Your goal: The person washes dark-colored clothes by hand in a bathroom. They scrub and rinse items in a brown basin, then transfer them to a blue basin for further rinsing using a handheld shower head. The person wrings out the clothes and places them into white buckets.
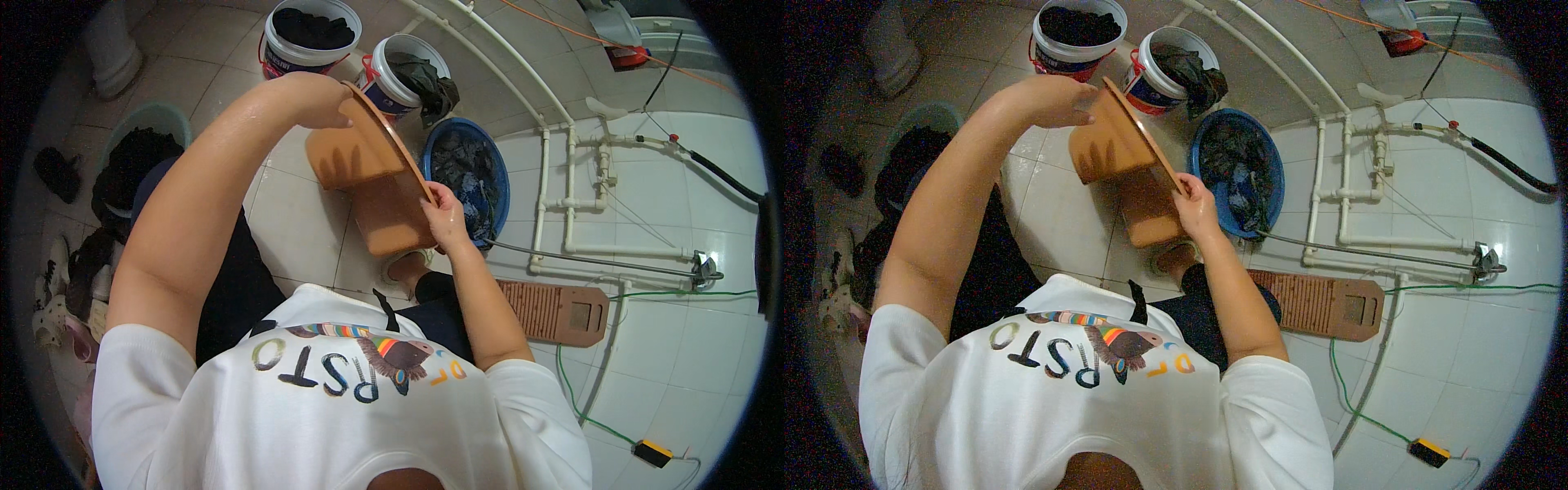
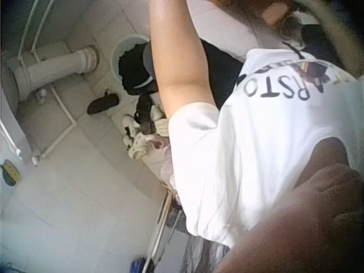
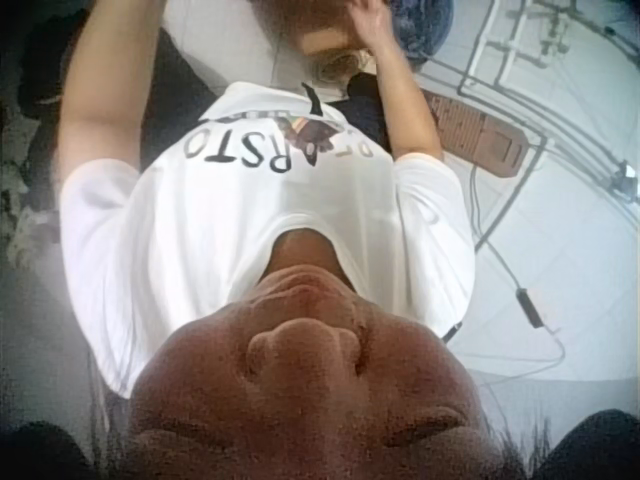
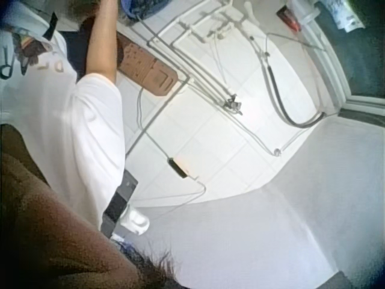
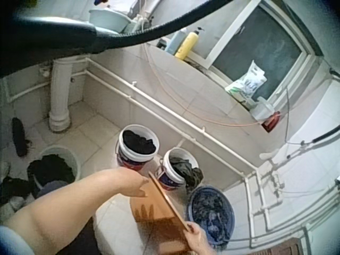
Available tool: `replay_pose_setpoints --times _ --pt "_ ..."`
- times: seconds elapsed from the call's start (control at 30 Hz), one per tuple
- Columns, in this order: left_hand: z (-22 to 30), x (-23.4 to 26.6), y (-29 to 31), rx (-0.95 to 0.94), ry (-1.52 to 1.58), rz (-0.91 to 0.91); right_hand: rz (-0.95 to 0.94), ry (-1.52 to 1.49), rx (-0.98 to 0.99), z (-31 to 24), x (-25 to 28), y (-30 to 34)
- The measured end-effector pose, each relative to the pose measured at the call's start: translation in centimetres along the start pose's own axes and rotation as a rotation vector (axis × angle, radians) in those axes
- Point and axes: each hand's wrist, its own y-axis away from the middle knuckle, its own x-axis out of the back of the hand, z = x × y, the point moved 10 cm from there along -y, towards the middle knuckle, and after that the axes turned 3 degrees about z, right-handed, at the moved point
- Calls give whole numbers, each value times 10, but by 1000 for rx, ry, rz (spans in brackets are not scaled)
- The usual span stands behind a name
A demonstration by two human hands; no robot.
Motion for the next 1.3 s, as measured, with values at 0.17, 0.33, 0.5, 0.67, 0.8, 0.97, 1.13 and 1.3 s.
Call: replay_pose_setpoints --times 0.17,0.33,0.5,0.67,0.8,0.97,1.13,1.3 --pt "4 -6 0 -10 -3 -74 24 162 21 -21 -7 -1" --pt "7 -7 6 -16 7 -88 158 369 94 -52 -4 2" --pt "12 0 12 -72 63 -87 238 121 145 -29 19 -12" --pt "4 -7 5 -7 -4 -98 345 36 155 -40 49 -26" --pt "1 -10 2 11 4 -95 366 -7 127 -40 70 -38" --pt "-6 -24 -9 22 20 -113 417 209 68 -23 92 -58" --pt "-1 -22 -9 11 23 -93 399 203 55 -20 100 -63" --pt "2 -23 -12 8 32 -81 422 264 -60 -19 102 -52"
